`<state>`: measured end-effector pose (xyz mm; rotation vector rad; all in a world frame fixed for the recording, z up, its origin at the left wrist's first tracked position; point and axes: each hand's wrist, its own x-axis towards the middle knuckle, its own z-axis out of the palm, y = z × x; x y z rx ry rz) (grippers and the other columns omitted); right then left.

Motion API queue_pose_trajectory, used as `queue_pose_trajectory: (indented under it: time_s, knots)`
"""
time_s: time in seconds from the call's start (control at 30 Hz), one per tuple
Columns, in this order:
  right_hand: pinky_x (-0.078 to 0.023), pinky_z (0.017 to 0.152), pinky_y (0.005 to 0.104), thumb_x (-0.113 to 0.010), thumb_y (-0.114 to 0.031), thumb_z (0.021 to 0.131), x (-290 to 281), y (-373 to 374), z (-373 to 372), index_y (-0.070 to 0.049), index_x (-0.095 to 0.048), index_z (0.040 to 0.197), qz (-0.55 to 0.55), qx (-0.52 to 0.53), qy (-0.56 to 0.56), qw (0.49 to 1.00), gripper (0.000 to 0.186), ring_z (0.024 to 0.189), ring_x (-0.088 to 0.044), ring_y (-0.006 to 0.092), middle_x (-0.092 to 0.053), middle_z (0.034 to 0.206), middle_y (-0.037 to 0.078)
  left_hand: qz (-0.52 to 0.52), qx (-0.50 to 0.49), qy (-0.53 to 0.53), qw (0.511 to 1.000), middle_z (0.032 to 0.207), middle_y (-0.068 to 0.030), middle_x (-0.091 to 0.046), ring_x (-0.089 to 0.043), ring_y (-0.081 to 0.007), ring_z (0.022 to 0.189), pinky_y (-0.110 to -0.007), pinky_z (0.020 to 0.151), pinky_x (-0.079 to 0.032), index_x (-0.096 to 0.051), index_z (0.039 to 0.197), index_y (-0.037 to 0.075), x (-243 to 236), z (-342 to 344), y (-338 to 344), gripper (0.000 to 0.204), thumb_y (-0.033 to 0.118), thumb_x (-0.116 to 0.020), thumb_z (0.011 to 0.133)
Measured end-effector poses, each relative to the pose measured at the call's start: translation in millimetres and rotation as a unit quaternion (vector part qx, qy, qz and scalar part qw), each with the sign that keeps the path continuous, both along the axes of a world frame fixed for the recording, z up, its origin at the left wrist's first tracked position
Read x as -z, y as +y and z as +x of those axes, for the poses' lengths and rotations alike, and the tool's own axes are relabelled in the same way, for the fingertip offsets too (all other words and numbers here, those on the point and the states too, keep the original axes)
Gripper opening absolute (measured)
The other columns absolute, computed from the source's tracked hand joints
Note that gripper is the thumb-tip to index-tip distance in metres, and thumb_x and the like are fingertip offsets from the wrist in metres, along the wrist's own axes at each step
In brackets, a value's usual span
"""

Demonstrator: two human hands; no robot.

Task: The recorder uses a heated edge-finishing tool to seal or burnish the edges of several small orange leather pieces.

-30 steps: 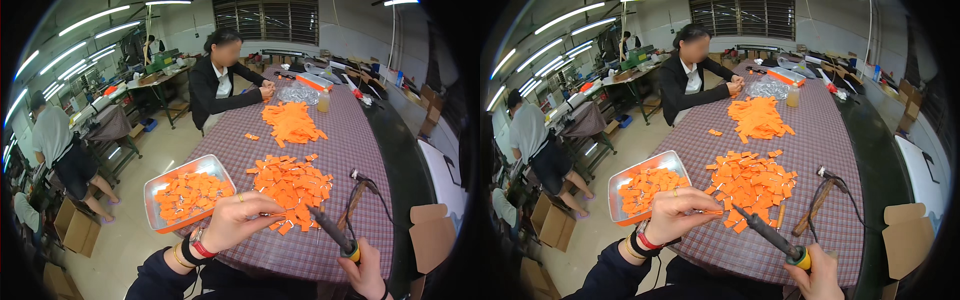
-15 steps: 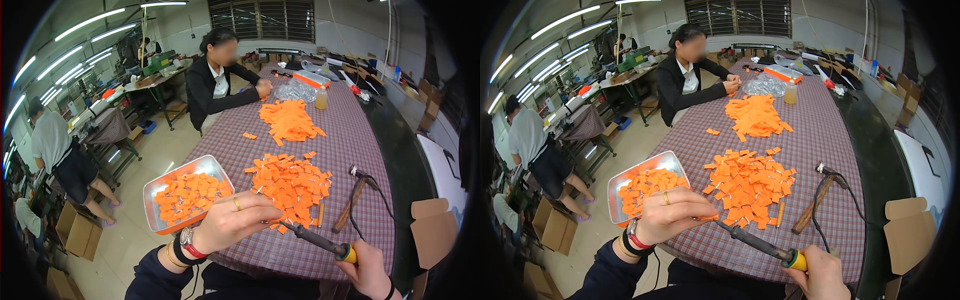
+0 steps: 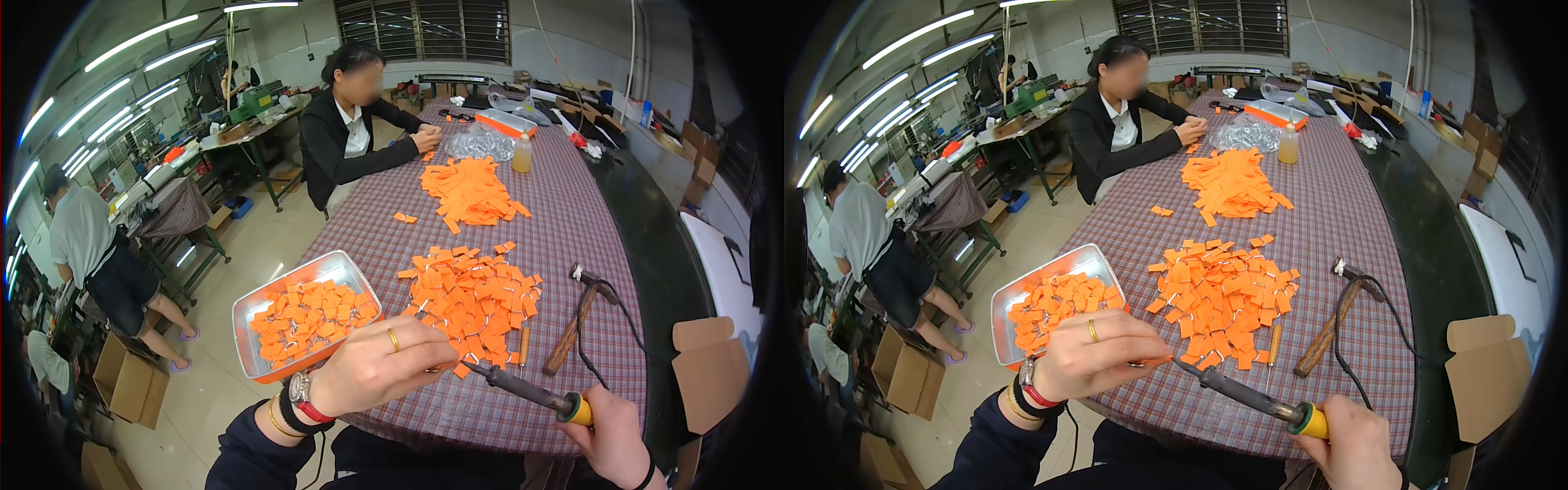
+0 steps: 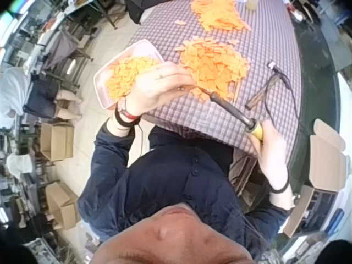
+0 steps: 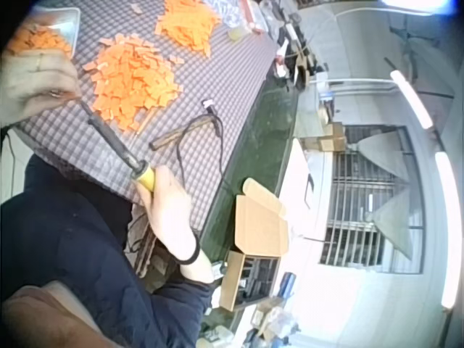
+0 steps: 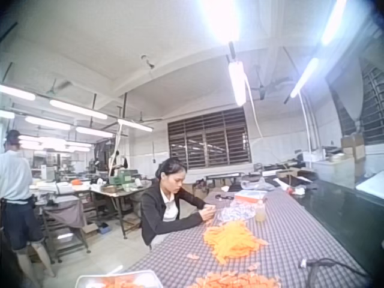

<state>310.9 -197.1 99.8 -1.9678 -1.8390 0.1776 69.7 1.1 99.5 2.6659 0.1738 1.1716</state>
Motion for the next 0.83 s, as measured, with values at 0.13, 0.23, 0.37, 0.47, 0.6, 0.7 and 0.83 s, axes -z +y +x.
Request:
queue_pose_trajectory:
  time_s: [0.13, 0.23, 0.37, 0.47, 0.6, 0.7, 0.83]
  knots:
    - [-0.039, 0.050, 0.0301, -0.068, -0.010, 0.074, -6, -5, 5, -0.003, -0.048, 0.078, -0.029, 0.089, 0.119, 0.989, 0.022, 0.052, -0.049, 0.0195, -0.049, 0.062, 0.010, -0.151, 0.003, -0.003, 0.988, 0.081, -0.0065, -0.063, -0.062, -0.0169, 0.069, -0.026, 0.062, -0.050, -0.064, 0.090, 0.002, 7, 4, 0, 0.020, 0.000, -0.071, 0.070]
    - [-0.038, 0.049, 0.0247, -0.066, -0.010, 0.077, 16, 0, 18, -0.004, -0.047, 0.081, -0.021, 0.119, 0.342, 0.932, 0.020, 0.053, -0.047, 0.0101, -0.053, 0.066, 0.004, -0.456, 0.035, -0.009, 0.889, 0.082, -0.0077, -0.065, -0.063, -0.0134, 0.071, -0.024, 0.064, -0.051, -0.065, 0.088, -0.001, 33, 18, -16, 0.014, 0.000, -0.070, 0.075]
    - [-0.044, 0.067, 0.0226, -0.064, -0.006, 0.081, 23, 27, -6, -0.002, -0.051, 0.091, 0.009, 0.041, 0.525, 0.850, 0.017, 0.076, -0.055, 0.0093, -0.061, 0.085, 0.004, -0.696, 0.118, -0.040, 0.707, 0.083, -0.0071, -0.065, -0.062, -0.0091, 0.072, -0.020, 0.064, -0.051, -0.054, 0.104, -0.002, 51, 42, -35, 0.028, 0.002, -0.067, 0.080]
    - [-0.046, 0.073, 0.0242, -0.067, -0.003, 0.077, 27, 54, -28, -0.001, -0.051, 0.102, 0.005, -0.007, 0.592, 0.806, 0.030, 0.081, -0.057, 0.0107, -0.063, 0.092, 0.007, -0.655, 0.098, -0.029, 0.749, 0.079, -0.0042, -0.063, -0.060, -0.0069, 0.065, -0.019, 0.059, -0.049, -0.047, 0.110, 0.001, 52, 38, -42, 0.040, 0.008, -0.070, 0.079]
    - [-0.039, 0.050, 0.0167, -0.071, -0.006, 0.072, 43, 53, -22, -0.003, -0.051, 0.094, -0.020, 0.019, 0.466, 0.884, 0.030, 0.058, -0.052, 0.0065, -0.063, 0.088, 0.011, -0.407, 0.047, -0.061, 0.910, 0.088, -0.0016, -0.058, -0.056, -0.0070, 0.064, -0.021, 0.054, -0.044, -0.059, 0.088, 0.000, 58, 42, -42, 0.027, 0.019, -0.074, 0.076]
    - [-0.041, 0.050, 0.0342, -0.068, -0.008, 0.079, 49, 42, -23, -0.007, -0.046, 0.082, 0.005, 0.075, 0.466, 0.882, 0.022, 0.057, -0.056, 0.0226, -0.054, 0.068, 0.003, -0.432, 0.095, -0.038, 0.896, 0.095, -0.0030, -0.057, -0.059, -0.0118, 0.076, -0.026, 0.063, -0.047, -0.062, 0.088, 0.002, 55, 45, -47, 0.023, 0.020, -0.071, 0.077]
    - [-0.044, 0.082, 0.0281, -0.060, -0.001, 0.084, 43, 57, -69, 0.001, -0.050, 0.092, 0.016, -0.051, 0.530, 0.846, 0.012, 0.101, -0.056, 0.0196, -0.056, 0.116, 0.020, -0.400, 0.051, -0.113, 0.908, 0.081, -0.0051, -0.063, -0.061, -0.0152, 0.077, -0.028, 0.067, -0.049, -0.061, 0.090, 0.005, 80, 26, -54, 0.027, 0.024, -0.073, 0.074]
